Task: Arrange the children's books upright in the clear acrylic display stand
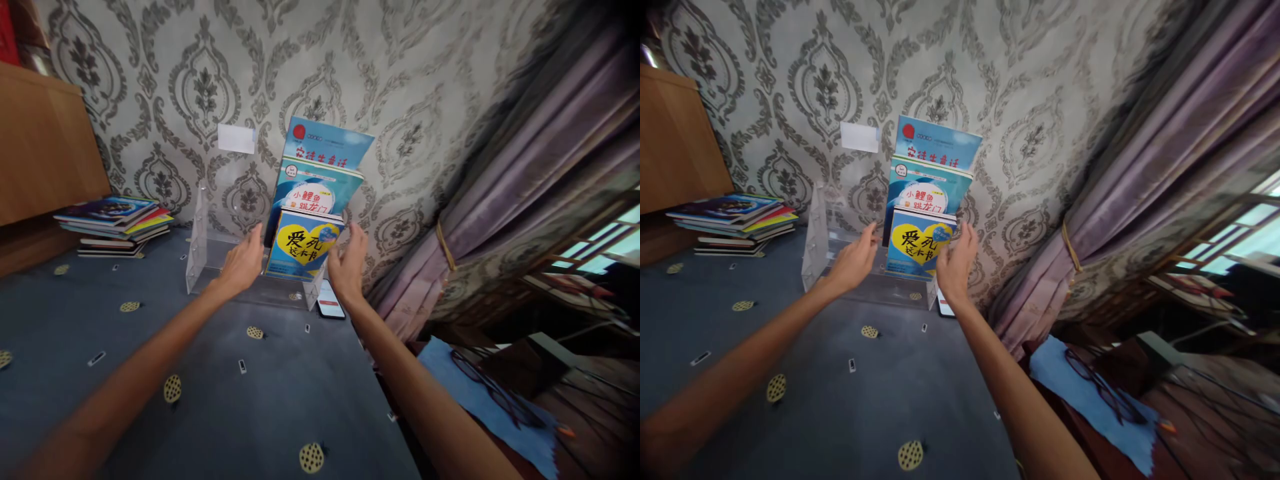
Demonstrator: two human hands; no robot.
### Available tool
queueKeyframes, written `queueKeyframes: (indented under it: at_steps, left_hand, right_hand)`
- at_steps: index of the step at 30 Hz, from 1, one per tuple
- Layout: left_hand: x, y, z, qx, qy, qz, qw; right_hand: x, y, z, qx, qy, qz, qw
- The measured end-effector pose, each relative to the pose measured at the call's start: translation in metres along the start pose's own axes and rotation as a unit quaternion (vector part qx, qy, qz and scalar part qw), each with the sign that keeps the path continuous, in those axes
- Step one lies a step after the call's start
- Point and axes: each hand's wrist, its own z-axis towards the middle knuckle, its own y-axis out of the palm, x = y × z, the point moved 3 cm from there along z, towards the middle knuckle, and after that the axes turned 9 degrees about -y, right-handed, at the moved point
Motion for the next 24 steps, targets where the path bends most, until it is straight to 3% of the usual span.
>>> queueKeyframes:
  at_steps: [6, 11, 18, 24]
  left_hand:
    - [-0.035, -0.005, -0.025, 0.040, 0.048, -0.056, 0.996]
    - [-0.059, -0.002, -0.054, 0.049, 0.065, -0.065, 0.995]
    - [-0.089, 0.006, -0.074, 0.013, 0.079, -0.052, 0.995]
    - [-0.083, 0.006, -0.079, -0.008, 0.104, -0.039, 0.994]
  right_hand:
    - [-0.042, -0.002, 0.033, -0.116, -0.145, -0.054, 0.981]
    - [-0.048, 0.016, 0.041, -0.187, -0.164, -0.075, 0.966]
    - [-0.043, 0.024, 0.043, -0.178, -0.149, -0.080, 0.969]
    - [-0.038, 0.022, 0.042, -0.172, -0.148, -0.079, 0.971]
